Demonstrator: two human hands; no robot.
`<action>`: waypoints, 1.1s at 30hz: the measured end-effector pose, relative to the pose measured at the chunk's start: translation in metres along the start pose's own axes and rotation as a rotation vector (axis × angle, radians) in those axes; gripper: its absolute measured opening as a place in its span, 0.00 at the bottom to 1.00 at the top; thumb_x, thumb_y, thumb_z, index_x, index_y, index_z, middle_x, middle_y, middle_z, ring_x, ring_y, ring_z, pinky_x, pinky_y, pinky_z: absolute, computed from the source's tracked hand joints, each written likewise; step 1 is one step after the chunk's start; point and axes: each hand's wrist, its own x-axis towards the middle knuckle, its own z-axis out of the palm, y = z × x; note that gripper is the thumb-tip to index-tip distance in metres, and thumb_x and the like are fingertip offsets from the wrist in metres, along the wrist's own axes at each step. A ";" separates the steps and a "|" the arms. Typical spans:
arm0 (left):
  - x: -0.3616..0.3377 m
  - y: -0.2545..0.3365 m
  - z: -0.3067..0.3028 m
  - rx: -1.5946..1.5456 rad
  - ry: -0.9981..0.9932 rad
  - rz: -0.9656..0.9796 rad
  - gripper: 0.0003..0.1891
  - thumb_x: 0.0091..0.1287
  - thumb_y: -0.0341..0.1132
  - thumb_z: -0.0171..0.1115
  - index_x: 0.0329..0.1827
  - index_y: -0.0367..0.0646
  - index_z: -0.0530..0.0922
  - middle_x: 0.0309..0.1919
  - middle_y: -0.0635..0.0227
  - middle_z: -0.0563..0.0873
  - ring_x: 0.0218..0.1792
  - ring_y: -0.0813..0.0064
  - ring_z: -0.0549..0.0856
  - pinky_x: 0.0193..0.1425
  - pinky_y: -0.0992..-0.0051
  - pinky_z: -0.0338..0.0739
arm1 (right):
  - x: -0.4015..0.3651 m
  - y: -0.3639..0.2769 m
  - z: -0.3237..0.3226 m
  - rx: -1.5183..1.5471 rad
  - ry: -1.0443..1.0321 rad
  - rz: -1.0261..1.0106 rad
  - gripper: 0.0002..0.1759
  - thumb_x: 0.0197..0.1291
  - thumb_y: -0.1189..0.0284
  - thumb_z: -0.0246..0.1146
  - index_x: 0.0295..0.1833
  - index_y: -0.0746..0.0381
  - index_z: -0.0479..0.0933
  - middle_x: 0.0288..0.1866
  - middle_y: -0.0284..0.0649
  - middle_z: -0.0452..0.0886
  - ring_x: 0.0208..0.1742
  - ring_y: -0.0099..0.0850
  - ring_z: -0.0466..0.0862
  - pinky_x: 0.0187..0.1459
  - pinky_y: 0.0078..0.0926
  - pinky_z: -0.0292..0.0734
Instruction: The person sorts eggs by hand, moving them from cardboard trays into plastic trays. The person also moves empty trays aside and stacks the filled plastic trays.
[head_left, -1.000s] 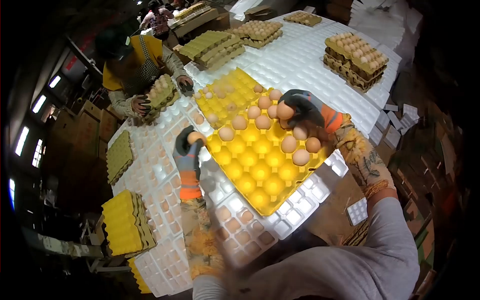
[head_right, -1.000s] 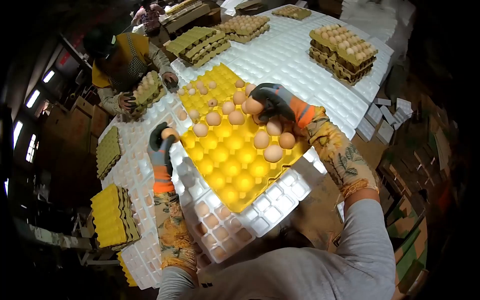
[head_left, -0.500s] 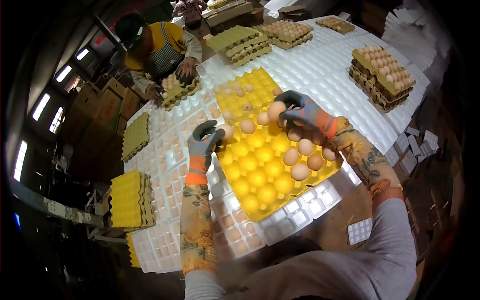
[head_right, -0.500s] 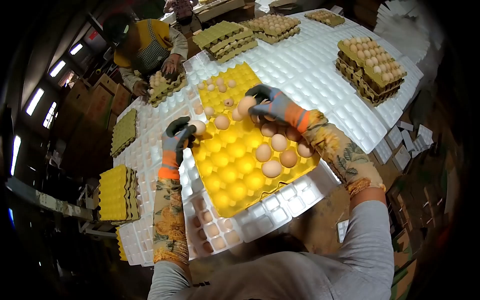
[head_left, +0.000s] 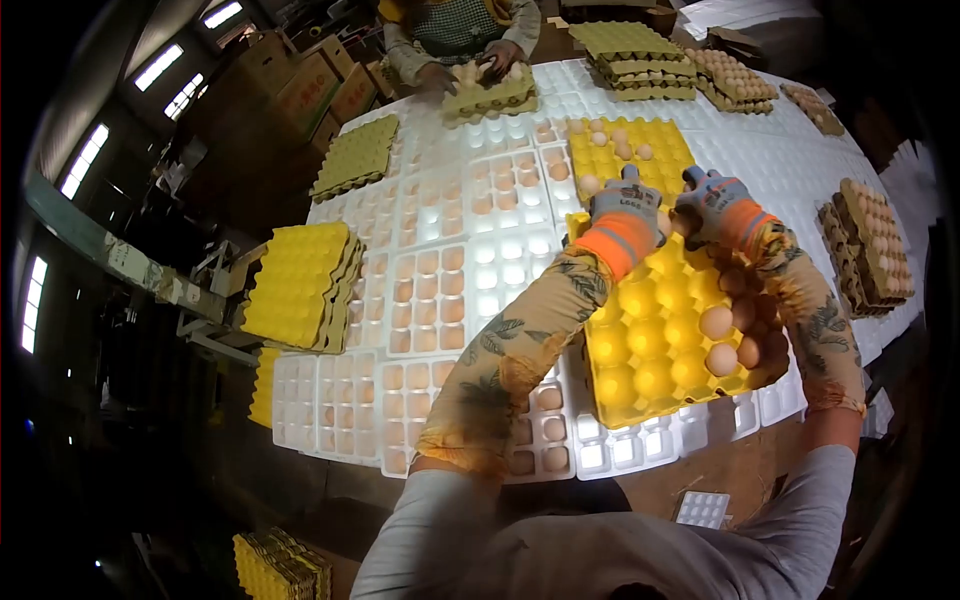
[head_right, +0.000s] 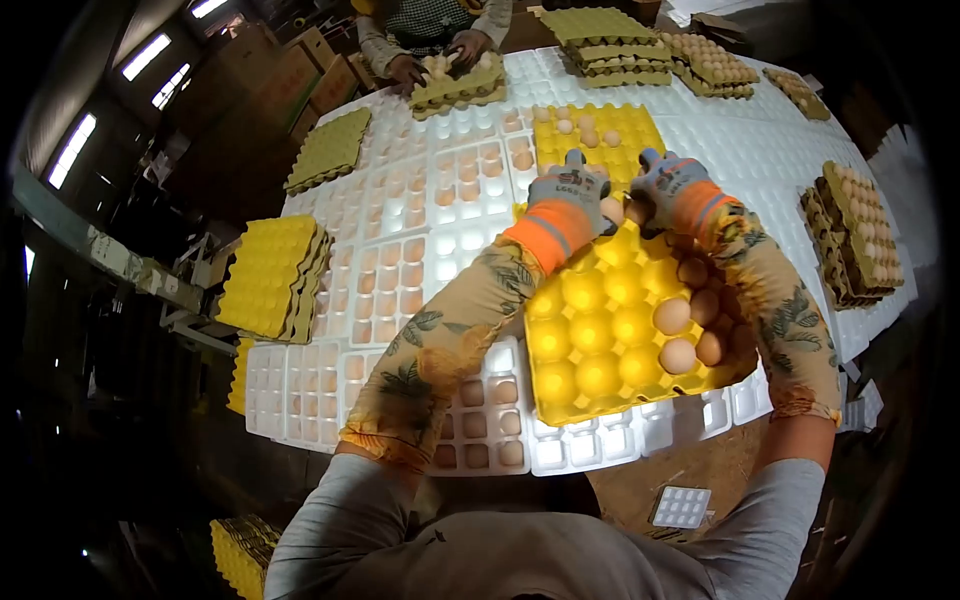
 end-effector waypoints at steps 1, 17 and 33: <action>-0.007 -0.015 0.003 -0.009 -0.002 -0.003 0.28 0.50 0.55 0.66 0.54 0.56 0.76 0.57 0.59 0.73 0.51 0.58 0.79 0.52 0.63 0.76 | -0.004 0.002 -0.001 0.111 0.040 0.001 0.26 0.41 0.60 0.74 0.49 0.50 0.79 0.57 0.40 0.70 0.53 0.42 0.76 0.52 0.37 0.75; -0.036 -0.383 0.134 -0.187 -0.069 -0.598 0.27 0.57 0.49 0.63 0.63 0.63 0.72 0.61 0.65 0.70 0.57 0.62 0.78 0.55 0.63 0.76 | 0.211 -0.219 -0.013 0.114 -0.027 0.006 0.19 0.50 0.54 0.59 0.46 0.52 0.79 0.50 0.45 0.75 0.47 0.42 0.81 0.46 0.40 0.77; -0.003 -0.412 0.171 -1.332 0.485 -0.038 0.26 0.60 0.29 0.67 0.62 0.36 0.70 0.44 0.64 0.81 0.37 0.76 0.81 0.38 0.78 0.79 | 0.299 -0.190 0.126 1.398 0.502 0.447 0.21 0.60 0.65 0.54 0.59 0.49 0.76 0.39 0.45 0.84 0.43 0.38 0.83 0.50 0.33 0.75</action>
